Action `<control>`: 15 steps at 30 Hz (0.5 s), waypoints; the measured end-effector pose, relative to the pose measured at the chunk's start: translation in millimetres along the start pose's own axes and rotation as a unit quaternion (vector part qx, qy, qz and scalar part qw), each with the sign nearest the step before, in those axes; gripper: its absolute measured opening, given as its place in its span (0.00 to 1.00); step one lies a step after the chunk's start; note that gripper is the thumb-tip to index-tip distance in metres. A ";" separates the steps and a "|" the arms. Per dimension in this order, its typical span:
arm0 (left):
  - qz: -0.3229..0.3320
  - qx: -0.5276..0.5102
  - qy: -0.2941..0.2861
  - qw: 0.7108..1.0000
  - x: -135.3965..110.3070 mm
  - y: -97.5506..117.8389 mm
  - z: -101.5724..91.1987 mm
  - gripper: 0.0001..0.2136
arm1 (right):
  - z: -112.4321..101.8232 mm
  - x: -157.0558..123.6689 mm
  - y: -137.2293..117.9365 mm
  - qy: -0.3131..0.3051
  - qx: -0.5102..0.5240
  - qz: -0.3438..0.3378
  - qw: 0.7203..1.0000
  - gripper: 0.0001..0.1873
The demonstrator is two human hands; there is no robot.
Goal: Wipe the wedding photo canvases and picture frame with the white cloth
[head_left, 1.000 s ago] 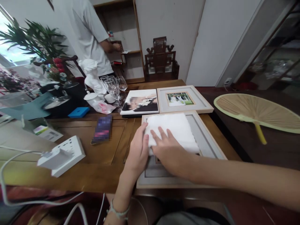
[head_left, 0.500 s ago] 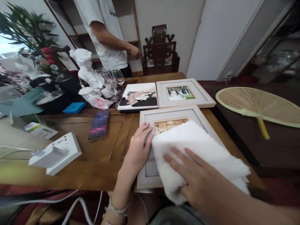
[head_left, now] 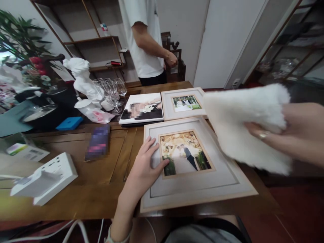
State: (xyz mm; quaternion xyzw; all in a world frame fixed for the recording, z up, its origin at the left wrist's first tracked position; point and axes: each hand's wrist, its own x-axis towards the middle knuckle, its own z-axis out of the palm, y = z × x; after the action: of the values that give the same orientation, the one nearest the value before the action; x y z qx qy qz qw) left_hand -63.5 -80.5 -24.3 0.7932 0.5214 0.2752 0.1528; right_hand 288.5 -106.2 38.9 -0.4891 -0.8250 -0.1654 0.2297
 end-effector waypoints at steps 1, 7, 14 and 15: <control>0.000 0.000 -0.003 1.000 -0.3 0.4 -0.1 0.21 | 4.3 24.5 -4.5 0.020 -0.007 0.013 1.000 0.12; 0.016 0.002 0.003 1.000 0.0 0.3 0.4 0.20 | 54.3 109.5 -71.5 0.024 0.010 -0.134 0.991 0.14; 0.051 -0.025 -0.005 0.998 5.1 6.4 -4.2 0.14 | 105.9 126.7 -113.3 -0.139 0.040 -0.307 0.941 0.15; 0.050 -0.024 -0.004 0.998 5.3 6.0 -3.9 0.14 | 105.2 124.1 -112.9 -0.148 0.040 -0.294 0.943 0.15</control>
State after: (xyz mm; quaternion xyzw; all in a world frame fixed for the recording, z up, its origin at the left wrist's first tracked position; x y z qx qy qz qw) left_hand -59.8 -78.3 -16.5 0.8156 0.4736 0.2916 0.1598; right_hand 114.3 -15.9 12.1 -0.2337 -0.9629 -0.1181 0.0652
